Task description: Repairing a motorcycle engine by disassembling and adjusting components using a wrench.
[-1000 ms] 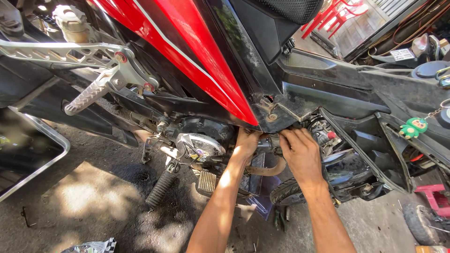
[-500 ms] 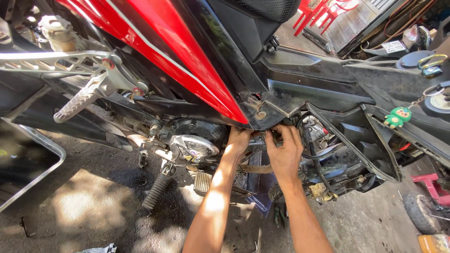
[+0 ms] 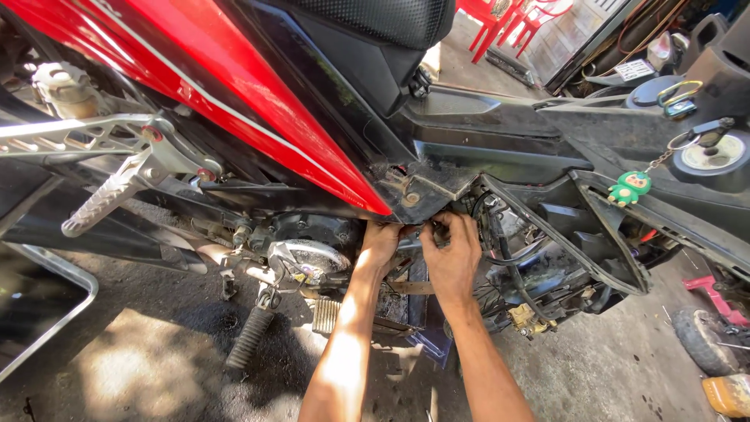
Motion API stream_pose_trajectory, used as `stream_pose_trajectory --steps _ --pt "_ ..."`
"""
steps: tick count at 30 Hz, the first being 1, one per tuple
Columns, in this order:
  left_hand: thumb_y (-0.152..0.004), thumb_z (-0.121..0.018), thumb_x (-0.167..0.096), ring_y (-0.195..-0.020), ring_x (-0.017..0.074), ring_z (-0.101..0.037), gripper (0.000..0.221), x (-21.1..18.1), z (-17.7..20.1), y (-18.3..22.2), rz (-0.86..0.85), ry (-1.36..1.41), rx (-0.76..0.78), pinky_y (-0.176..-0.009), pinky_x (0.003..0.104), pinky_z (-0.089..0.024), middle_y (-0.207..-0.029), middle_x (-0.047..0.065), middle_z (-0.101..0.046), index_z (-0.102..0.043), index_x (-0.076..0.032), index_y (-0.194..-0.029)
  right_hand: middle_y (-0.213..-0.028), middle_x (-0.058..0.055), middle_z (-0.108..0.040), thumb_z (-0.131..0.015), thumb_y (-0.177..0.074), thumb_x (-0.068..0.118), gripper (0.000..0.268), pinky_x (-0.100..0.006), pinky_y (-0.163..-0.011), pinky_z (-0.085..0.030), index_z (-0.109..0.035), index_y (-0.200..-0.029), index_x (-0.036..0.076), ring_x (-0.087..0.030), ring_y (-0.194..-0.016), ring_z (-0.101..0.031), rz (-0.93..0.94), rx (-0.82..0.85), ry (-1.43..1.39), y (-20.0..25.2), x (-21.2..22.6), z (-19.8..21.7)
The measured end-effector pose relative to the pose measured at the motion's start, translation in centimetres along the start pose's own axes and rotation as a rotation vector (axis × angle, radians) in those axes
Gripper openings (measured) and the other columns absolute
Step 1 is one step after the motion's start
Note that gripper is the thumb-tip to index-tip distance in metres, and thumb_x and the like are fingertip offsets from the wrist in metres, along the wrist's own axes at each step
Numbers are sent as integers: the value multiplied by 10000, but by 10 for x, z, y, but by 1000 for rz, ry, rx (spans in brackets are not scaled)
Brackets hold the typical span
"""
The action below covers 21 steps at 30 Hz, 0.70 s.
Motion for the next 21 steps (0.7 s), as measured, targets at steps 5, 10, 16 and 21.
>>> stream_pose_trajectory --steps 5,10,16,21 --pt "-766 -629 138 -734 248 -654 341 -34 -20 19 10 28 -31 -737 473 -647 -928 190 -668 -699 76 -1094 -887 -79 -639 -786 -842 36 176 -368 -608 -562 -703 -991 81 -281 -826 -671 6 -31 -13 3 -2 4" --pt "-747 -626 140 -683 258 -637 309 -32 -11 22 14 -37 -61 -684 460 -635 -867 178 -642 -698 72 -1039 -999 -65 -646 -732 -936 96 137 -363 -681 -592 -711 -1070 114 -263 -921 -686 111 -33 96 5 8 7" --pt "-785 -596 116 -724 259 -680 331 -21 2 13 43 -97 -45 -676 435 -608 -913 183 -692 -728 57 -1083 -953 -85 -624 -720 -901 108 162 -428 -695 -620 -663 -1052 92 -275 -874 -695 -24 34 122 10 -12 -7" --pt "-782 -647 128 -701 260 -683 298 -12 11 6 45 -88 -65 -655 420 -608 -881 183 -700 -730 53 -1058 -1016 -108 -632 -695 -918 103 161 -453 -679 -623 -662 -1076 105 -318 -898 -693 111 1 223 7 6 0"
Point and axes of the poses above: each hand's wrist, its own y-axis away from the middle knuckle, its own z-axis out of the back of the hand, x = y × z, the point moved 9 cm from there along -y, towards the middle knuckle
